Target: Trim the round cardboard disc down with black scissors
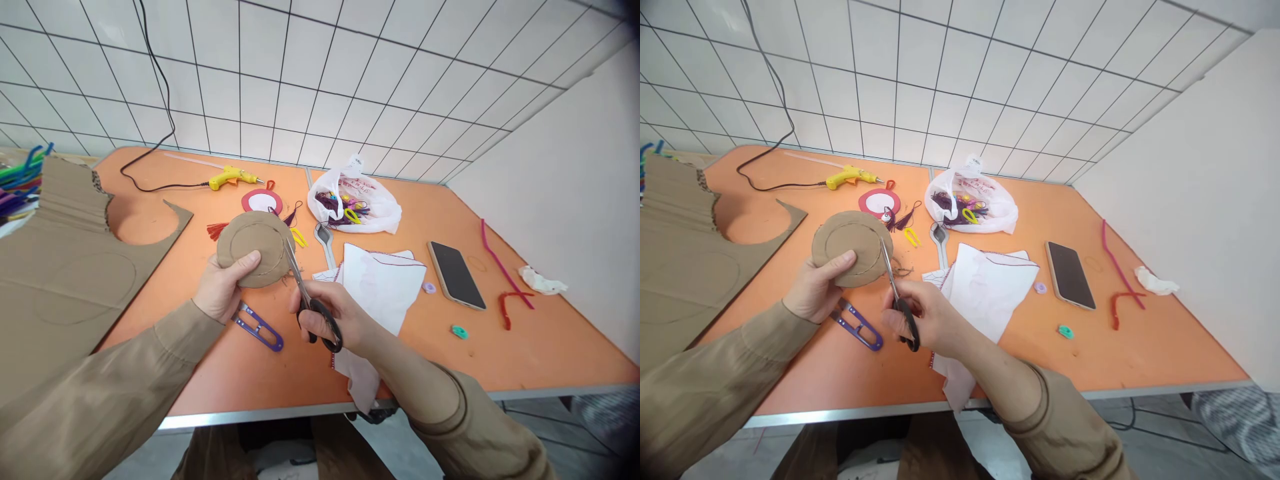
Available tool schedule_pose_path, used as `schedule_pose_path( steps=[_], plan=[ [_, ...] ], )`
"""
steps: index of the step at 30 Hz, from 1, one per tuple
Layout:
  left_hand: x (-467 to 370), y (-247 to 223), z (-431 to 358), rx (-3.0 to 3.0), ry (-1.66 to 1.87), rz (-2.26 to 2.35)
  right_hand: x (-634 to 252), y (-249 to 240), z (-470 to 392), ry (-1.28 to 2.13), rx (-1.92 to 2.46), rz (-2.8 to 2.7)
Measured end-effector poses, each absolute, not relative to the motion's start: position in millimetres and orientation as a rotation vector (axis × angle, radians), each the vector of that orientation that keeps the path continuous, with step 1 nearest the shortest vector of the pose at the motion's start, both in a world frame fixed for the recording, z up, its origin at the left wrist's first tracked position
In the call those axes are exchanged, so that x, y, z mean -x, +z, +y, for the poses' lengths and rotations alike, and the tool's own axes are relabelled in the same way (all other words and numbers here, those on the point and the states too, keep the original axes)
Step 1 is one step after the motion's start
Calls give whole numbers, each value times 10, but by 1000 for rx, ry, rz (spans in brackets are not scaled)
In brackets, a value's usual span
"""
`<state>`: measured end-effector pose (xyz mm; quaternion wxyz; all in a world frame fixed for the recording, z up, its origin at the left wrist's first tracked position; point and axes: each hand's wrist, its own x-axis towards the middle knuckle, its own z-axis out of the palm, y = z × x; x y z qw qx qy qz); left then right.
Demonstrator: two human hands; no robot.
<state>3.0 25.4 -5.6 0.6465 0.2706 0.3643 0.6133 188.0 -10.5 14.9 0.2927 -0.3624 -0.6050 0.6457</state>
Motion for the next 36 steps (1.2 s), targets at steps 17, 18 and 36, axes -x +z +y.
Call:
schedule_pose_path(
  steps=[17,18,36],
  plan=[
    [-14,-40,271,-621,1433,855,-1898,208,-107,1744,971,-1587],
    [-13,-39,270,-622,1434,851,-1897,208,-107,1743,972,-1588],
    [18,-53,298,-633,1435,858,-1891,234,-131,1730,967,-1599]
  ],
)
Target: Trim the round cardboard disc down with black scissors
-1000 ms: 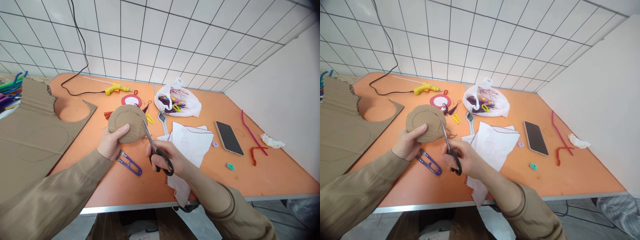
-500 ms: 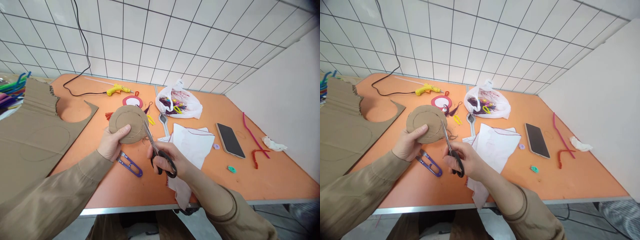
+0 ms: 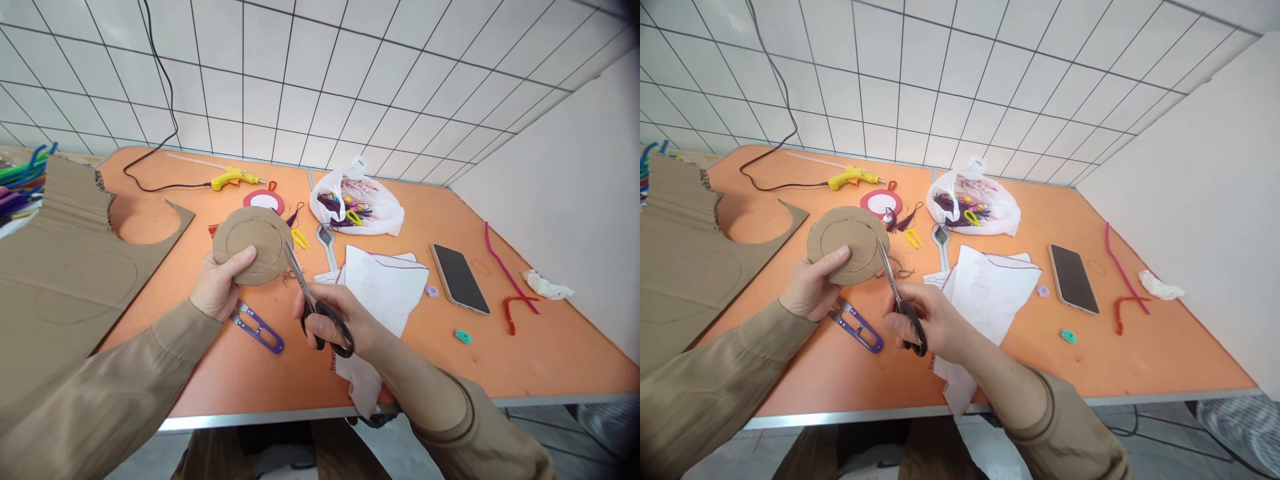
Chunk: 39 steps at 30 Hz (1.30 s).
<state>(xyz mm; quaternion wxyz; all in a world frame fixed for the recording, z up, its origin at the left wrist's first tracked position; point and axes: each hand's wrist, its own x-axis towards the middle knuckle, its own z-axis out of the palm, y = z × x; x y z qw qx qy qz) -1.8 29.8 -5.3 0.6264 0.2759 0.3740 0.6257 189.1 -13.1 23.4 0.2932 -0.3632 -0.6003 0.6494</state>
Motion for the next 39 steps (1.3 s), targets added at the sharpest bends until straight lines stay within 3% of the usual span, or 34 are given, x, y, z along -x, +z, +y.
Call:
schedule_pose_path(
  steps=[39],
  plan=[
    [37,-115,271,-858,1385,899,-1926,231,-120,1824,1117,-1513]
  ],
)
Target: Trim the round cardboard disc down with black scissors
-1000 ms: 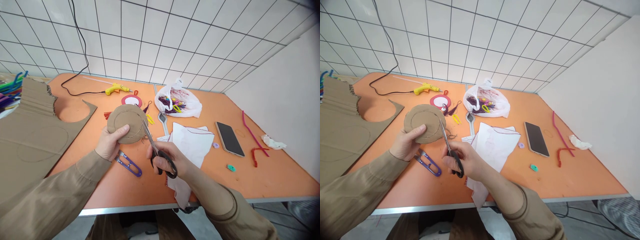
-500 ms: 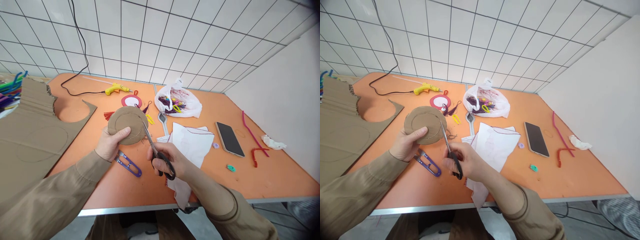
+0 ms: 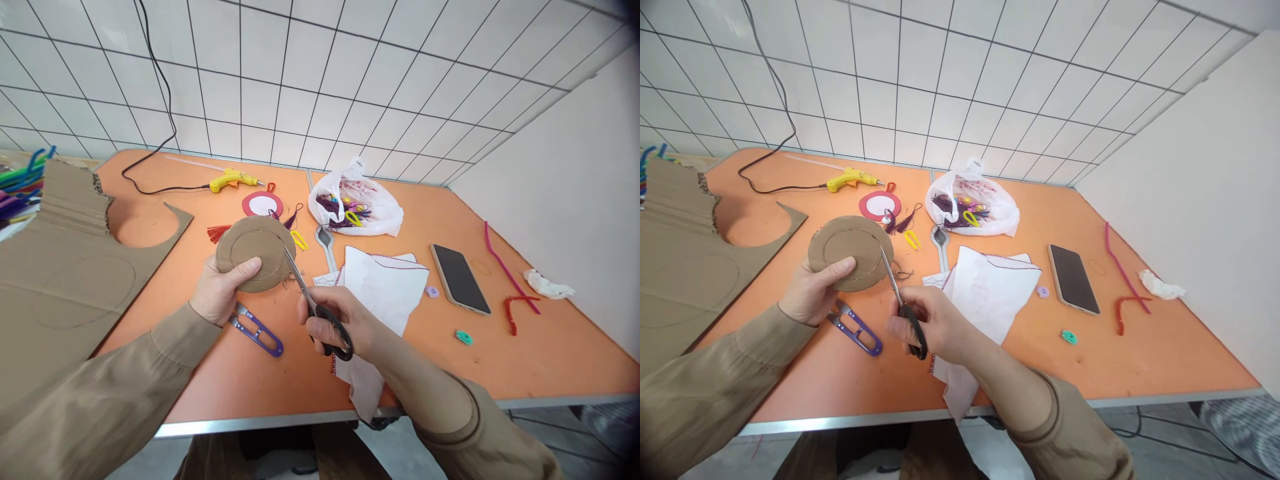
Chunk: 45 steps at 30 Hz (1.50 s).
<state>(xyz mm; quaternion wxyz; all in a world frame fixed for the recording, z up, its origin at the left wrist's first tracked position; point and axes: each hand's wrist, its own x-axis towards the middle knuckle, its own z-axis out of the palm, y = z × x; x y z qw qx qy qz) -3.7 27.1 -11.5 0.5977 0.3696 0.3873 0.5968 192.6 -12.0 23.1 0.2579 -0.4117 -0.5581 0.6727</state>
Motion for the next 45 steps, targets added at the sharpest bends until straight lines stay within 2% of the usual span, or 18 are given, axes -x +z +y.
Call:
schedule_pose_path(
  steps=[10,18,30,45],
  plan=[
    [21,-120,279,-767,1385,905,-1934,204,-124,1786,1163,-1539],
    [-33,-93,286,-642,1377,888,-1884,96,-130,1568,1213,-1659],
    [-35,-72,287,-608,1374,884,-1889,139,-105,1774,986,-1552],
    [-3,-76,292,-677,1331,845,-1893,211,-111,1773,1018,-1532]
  ],
)
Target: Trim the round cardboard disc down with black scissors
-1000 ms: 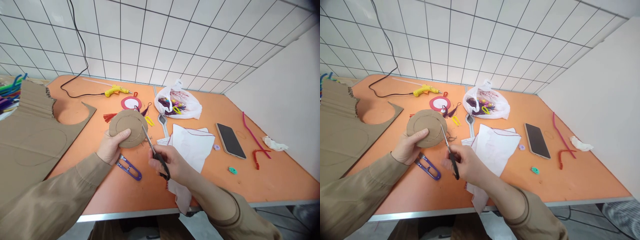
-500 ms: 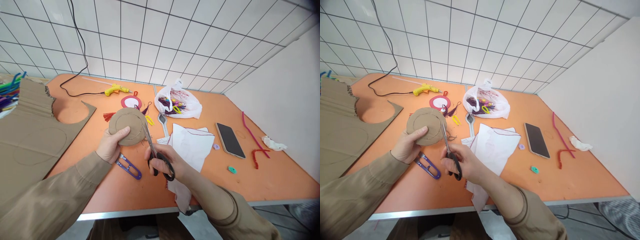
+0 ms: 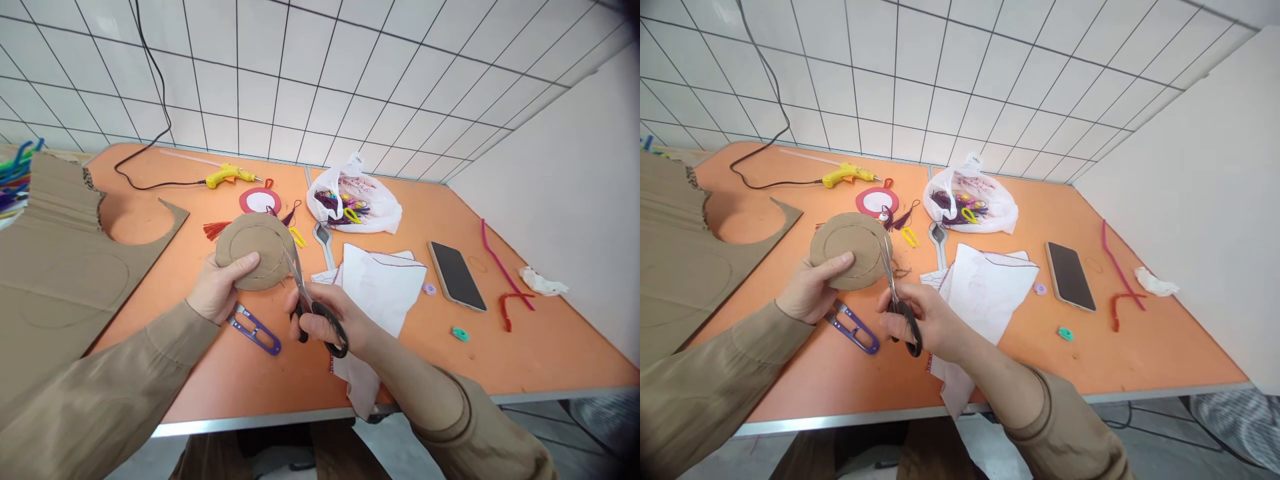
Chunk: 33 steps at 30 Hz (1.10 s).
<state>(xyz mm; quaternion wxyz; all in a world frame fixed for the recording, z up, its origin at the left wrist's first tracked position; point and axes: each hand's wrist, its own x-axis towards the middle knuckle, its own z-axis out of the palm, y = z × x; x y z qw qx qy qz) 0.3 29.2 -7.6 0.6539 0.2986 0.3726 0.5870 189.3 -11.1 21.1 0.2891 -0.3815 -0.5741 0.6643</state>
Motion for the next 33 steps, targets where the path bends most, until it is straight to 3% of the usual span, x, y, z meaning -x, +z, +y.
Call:
schedule_pose_path(
  steps=[33],
  plan=[
    [-6,-124,298,-680,1372,831,-1868,192,-90,1759,1223,-1498]
  ],
)
